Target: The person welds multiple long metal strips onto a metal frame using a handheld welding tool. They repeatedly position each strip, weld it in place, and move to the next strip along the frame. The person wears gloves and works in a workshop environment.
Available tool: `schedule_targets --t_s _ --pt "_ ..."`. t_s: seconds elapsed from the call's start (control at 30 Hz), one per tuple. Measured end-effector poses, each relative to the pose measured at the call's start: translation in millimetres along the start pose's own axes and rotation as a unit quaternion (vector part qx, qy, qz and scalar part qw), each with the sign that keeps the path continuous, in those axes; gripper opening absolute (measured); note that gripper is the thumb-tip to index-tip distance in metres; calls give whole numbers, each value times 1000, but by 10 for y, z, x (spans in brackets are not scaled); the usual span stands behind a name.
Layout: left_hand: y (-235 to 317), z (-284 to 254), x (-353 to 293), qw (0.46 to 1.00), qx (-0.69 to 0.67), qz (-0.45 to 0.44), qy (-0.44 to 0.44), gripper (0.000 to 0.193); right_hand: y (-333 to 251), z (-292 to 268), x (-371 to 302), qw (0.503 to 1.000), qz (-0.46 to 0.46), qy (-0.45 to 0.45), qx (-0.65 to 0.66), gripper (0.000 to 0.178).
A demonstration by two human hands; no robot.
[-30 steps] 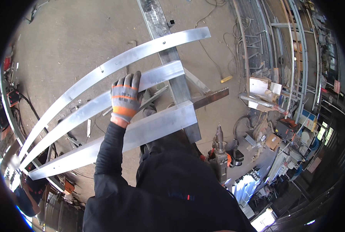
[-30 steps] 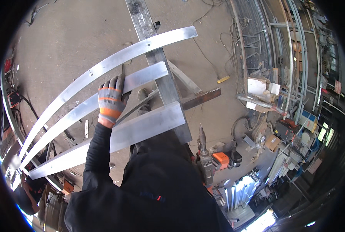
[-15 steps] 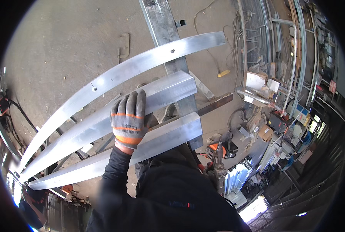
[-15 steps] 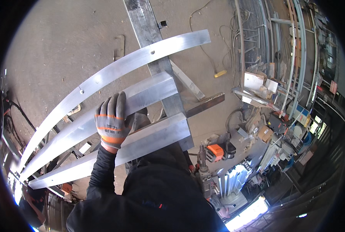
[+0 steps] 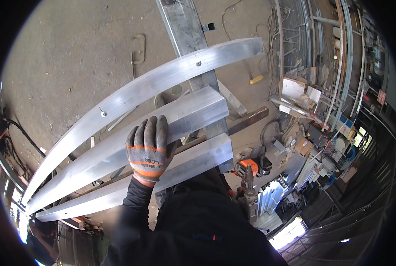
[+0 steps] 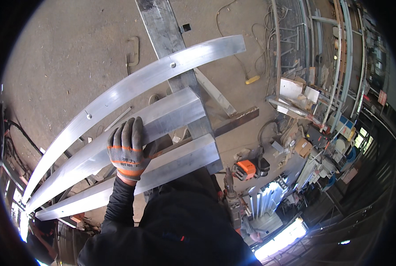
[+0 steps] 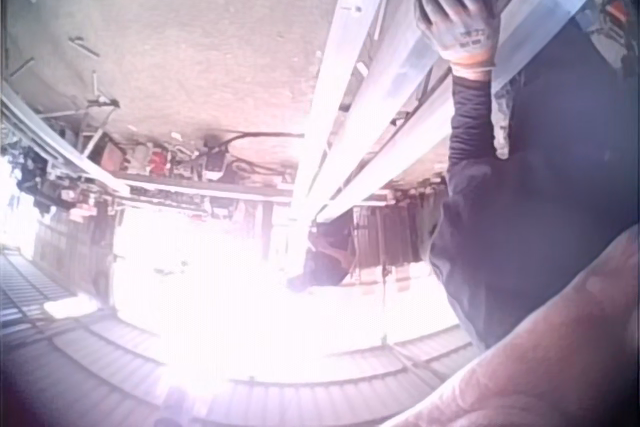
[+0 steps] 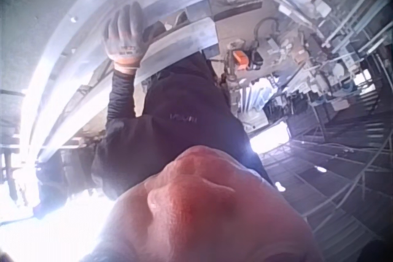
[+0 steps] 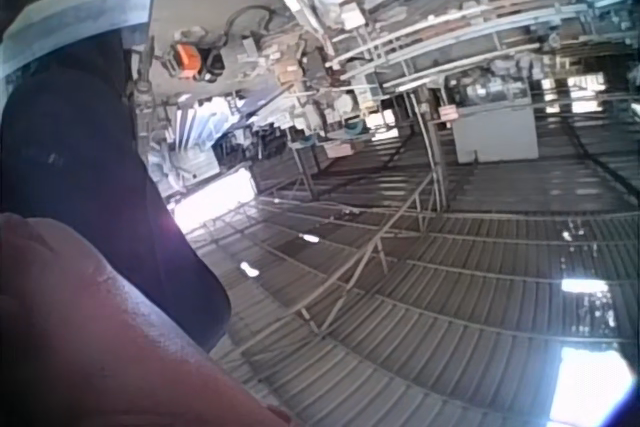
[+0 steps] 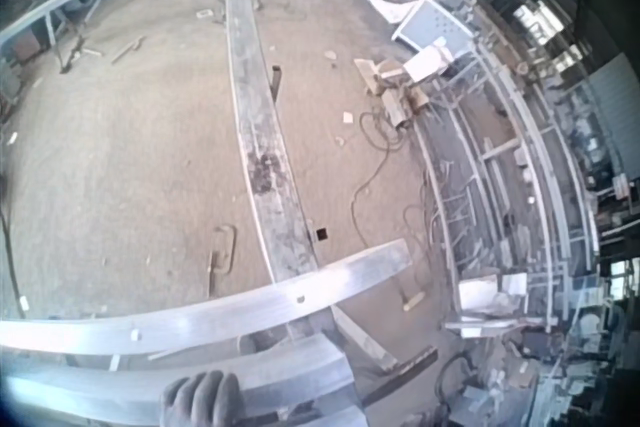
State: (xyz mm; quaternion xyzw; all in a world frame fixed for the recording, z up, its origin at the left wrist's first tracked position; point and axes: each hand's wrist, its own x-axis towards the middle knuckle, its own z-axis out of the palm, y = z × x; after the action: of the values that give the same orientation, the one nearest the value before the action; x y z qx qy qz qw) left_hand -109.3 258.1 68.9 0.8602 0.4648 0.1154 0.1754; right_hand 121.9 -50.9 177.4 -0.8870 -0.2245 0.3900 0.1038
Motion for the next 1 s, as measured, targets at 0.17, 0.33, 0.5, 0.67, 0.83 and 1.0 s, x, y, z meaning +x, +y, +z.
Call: schedule_targets --t_s 0.17,0.33,0.5,0.67,0.83,1.0 --pt "5 -1 -3 1000 1 3 -9 78 -14 5 126 999 -29 3 14 34" --pt "-12 19 -74 1000 1 13 -4 80 108 16 73 998 -53 16 11 34" --pt "46 -62 -108 998 50 23 -42 84 371 25 100 996 -84 26 8 34" --pt "113 -174 -117 1000 -4 -4 -29 81 721 -13 108 991 -128 20 14 33" --pt "177 -191 -261 999 2 -3 36 66 1054 -144 78 983 -182 21 25 33" --pt "283 -162 -329 996 -10 -51 75 53 1284 -262 135 967 -251 21 40 32"
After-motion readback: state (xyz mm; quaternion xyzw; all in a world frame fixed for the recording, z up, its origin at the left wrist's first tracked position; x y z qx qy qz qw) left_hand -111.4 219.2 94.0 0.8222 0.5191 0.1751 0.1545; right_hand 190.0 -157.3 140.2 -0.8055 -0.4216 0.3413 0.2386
